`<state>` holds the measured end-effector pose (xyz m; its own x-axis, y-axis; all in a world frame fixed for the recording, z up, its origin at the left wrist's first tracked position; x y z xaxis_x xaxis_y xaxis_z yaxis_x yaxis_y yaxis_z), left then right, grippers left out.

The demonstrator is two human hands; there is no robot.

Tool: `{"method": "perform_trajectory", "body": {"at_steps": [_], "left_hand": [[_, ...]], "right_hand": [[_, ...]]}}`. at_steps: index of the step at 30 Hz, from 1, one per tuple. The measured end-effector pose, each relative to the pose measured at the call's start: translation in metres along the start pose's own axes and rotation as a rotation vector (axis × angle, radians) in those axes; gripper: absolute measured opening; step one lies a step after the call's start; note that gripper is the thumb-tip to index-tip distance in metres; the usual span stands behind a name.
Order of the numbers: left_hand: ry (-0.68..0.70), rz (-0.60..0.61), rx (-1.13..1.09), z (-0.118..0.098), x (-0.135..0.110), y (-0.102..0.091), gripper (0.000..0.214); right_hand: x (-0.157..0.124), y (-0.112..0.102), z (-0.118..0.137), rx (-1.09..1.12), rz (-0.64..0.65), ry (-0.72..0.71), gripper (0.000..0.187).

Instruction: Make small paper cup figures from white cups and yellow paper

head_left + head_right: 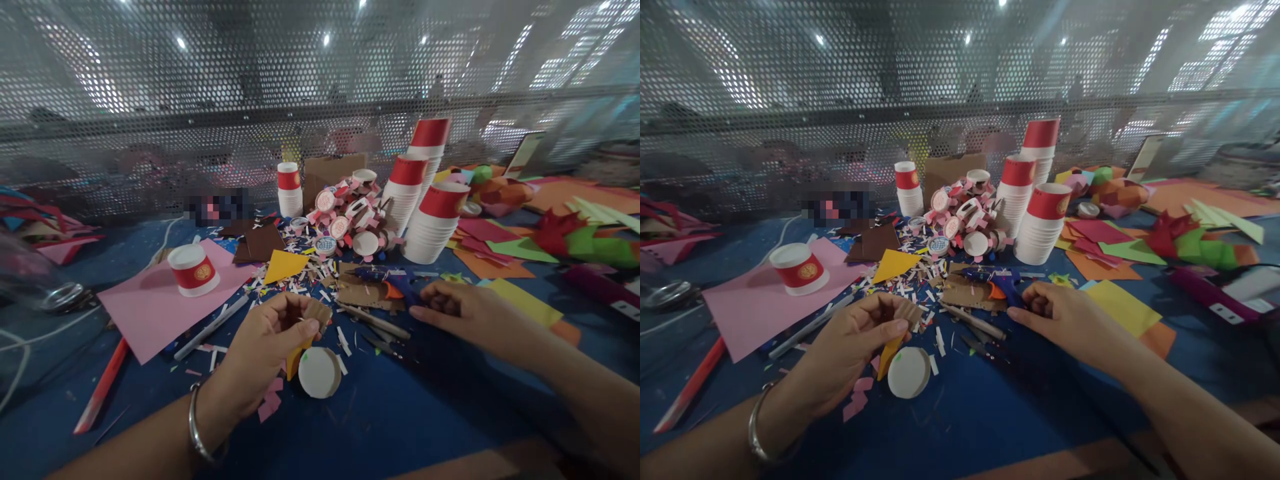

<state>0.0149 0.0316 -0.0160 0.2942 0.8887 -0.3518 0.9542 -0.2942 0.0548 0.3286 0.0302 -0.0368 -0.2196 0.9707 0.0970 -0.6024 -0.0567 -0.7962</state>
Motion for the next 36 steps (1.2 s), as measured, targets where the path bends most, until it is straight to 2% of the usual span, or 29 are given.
{"method": "perform_trajectory", "body": {"at_steps": [4,8,11,15,17,19,23,30,36], "left_hand": [[0.002,-0.031,-0.010,-0.001,0.001,-0.002,0.017],[0.014,-0.054,-0.010,-0.002,0.002,-0.004,0.018],[0.030,-0.048,0.003,-0.001,0.003,-0.006,0.016],[0.053,-0.046,0.008,0.001,0.006,-0.009,0.013],[0.053,-0.047,0.005,0.001,0.008,-0.010,0.013],[0.054,-0.047,-0.003,0.000,0.008,-0.009,0.012],[0.057,-0.030,-0.031,-0.003,0.007,-0.007,0.012],[-0.002,0.001,-0.048,-0.005,0.006,-0.006,0.016],[-0.069,0.013,-0.041,-0.007,0.003,-0.004,0.021]], "right_hand": [[0.008,0.002,-0.004,0.009,0.007,0.047,0.035],[0.011,0.002,-0.009,0.121,-0.061,0.133,0.033],[0.008,0.002,-0.011,0.364,-0.177,0.232,0.035],[0.002,0.002,-0.006,0.837,-0.339,0.308,0.030],[-0.002,0.001,-0.001,1.051,-0.370,0.339,0.026],[-0.004,0.000,0.005,1.199,-0.334,0.375,0.024],[-0.006,0.000,0.023,1.401,-0.101,0.338,0.023],[-0.003,0.010,0.045,1.509,0.101,0.206,0.020],[-0.002,0.018,0.049,1.529,0.113,0.131,0.018]]}}
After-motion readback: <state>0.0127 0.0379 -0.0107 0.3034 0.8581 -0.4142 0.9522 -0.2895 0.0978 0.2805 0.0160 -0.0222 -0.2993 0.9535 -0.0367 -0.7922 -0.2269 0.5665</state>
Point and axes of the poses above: each hand's wrist, its own x-axis towards the middle knuckle, its own y-axis out of the palm, z = x × y, the point moved 2 cm from there along x, towards the middle knuckle, and after that the axes turned 11 degrees about -y, right-handed, at the moved point
